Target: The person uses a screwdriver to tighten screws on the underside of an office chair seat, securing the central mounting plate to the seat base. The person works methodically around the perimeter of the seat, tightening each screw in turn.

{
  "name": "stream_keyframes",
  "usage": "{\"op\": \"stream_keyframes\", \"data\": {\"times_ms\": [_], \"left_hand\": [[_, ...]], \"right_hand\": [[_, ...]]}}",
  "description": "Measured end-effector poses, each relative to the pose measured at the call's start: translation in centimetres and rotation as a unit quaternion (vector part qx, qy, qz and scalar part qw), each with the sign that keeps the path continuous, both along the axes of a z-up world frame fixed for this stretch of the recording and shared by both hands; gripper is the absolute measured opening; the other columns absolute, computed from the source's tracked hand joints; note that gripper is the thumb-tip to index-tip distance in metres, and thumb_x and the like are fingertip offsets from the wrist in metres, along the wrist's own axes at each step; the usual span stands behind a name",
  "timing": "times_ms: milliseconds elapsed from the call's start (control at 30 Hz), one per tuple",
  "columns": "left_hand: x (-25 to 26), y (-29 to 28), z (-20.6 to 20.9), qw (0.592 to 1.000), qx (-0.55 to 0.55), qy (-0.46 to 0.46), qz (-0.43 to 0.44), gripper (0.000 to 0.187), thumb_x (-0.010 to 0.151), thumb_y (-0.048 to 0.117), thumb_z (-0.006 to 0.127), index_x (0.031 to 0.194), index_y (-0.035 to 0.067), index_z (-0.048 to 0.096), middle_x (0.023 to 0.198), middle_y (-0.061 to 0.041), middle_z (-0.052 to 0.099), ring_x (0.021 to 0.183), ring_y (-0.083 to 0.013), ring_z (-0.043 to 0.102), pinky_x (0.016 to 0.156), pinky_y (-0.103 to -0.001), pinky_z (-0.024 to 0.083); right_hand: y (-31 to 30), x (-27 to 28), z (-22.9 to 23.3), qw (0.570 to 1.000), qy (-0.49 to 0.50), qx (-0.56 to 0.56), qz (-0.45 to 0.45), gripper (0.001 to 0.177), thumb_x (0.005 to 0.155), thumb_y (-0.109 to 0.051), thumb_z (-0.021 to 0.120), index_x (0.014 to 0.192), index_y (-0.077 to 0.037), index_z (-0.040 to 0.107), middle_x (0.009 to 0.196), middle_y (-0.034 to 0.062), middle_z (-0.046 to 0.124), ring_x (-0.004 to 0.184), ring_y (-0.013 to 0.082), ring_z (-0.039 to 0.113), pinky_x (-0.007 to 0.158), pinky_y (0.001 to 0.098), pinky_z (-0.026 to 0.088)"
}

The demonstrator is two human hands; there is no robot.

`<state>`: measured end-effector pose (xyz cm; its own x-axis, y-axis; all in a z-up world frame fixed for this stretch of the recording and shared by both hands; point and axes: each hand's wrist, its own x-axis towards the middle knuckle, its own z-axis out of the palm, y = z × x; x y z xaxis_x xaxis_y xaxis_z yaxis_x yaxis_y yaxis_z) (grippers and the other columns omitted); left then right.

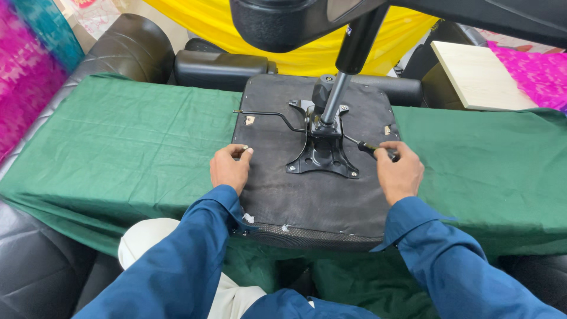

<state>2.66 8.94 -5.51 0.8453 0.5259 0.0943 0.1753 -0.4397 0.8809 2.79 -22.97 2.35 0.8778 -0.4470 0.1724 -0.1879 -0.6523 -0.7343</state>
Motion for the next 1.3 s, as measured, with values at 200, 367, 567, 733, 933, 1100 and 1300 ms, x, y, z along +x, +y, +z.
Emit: {"op": "stream_keyframes", "data": {"times_ms": [200,367,567,733,933,1100,1300], "left_hand": [[0.4,1.0,0.5,0.998,-0.045,-0.004,-0.032,0.028,0.083,0.022,0.079,0.107,0.008,0.078,0.09,-0.007,0.08,0.08,-0.0205,0.077,0.075,-0.035,0.057],[1.1,1.9,0.7,0.995,-0.087,-0.004,-0.049,0.024,0.083,0.02,0.078,0.106,0.012,0.078,0.09,-0.005,0.08,0.078,-0.0184,0.077,0.073,-0.032,0.058],[2.5,3.0,0.6,0.995,-0.08,-0.03,-0.054,0.022,0.081,0.019,0.08,0.102,0.013,0.08,0.089,-0.004,0.078,0.082,-0.0208,0.075,0.075,-0.036,0.056],[3.7,4.1,0.3,0.993,-0.093,-0.015,-0.067,0.024,0.079,0.019,0.082,0.103,0.013,0.08,0.089,-0.003,0.078,0.084,-0.021,0.075,0.077,-0.036,0.056],[5.2,5.6,0.3,0.99,-0.097,-0.053,-0.081,0.022,0.079,0.016,0.082,0.101,0.012,0.079,0.088,-0.004,0.079,0.083,-0.0196,0.075,0.076,-0.036,0.056],[6.2,7.0,0.2,0.982,-0.154,-0.019,-0.106,0.02,0.081,0.013,0.079,0.1,0.013,0.077,0.09,-0.001,0.078,0.076,-0.0186,0.076,0.072,-0.034,0.057],[7.8,6.5,-0.9,0.985,-0.128,-0.049,-0.103,0.022,0.079,0.011,0.082,0.099,0.011,0.076,0.089,-0.002,0.078,0.08,-0.0185,0.074,0.074,-0.035,0.056]], "right_hand": [[1.4,-1.5,3.1,0.951,-0.295,-0.084,0.046,0.016,0.1,-0.012,0.072,0.111,-0.002,0.064,0.092,0.0128,0.068,0.082,0.0232,0.068,0.076,0.0382,0.053],[4.0,-2.8,5.1,0.938,-0.329,0.009,0.112,0.023,0.114,-0.012,0.065,0.128,-0.003,0.05,0.092,0.0088,0.06,0.075,0.0168,0.062,0.067,0.0334,0.05],[10.1,-1.1,5.7,0.926,-0.281,0.11,0.226,0.037,0.108,-0.009,0.064,0.136,-0.004,0.04,0.103,0.0067,0.06,0.067,0.0111,0.066,0.058,0.0254,0.053],[14.1,1.2,5.9,0.894,-0.312,0.094,0.309,0.037,0.113,-0.006,0.065,0.143,-0.004,0.043,0.111,0.0095,0.064,0.079,0.0125,0.067,0.068,0.0266,0.057],[18.1,4.6,6.2,0.925,-0.256,0.078,0.268,0.033,0.113,-0.015,0.057,0.144,-0.01,0.048,0.099,0.0093,0.069,0.065,0.0114,0.069,0.056,0.0256,0.053],[20.2,7.4,5.6,0.912,-0.282,0.078,0.287,0.03,0.116,-0.011,0.05,0.146,-0.008,0.045,0.118,0.0132,0.06,0.065,0.0131,0.067,0.056,0.0272,0.058],[20.9,10.0,4.2,0.92,-0.28,0.06,0.266,0.03,0.116,-0.011,0.049,0.145,-0.009,0.042,0.117,0.0124,0.064,0.062,0.0122,0.069,0.057,0.0264,0.058]]}}
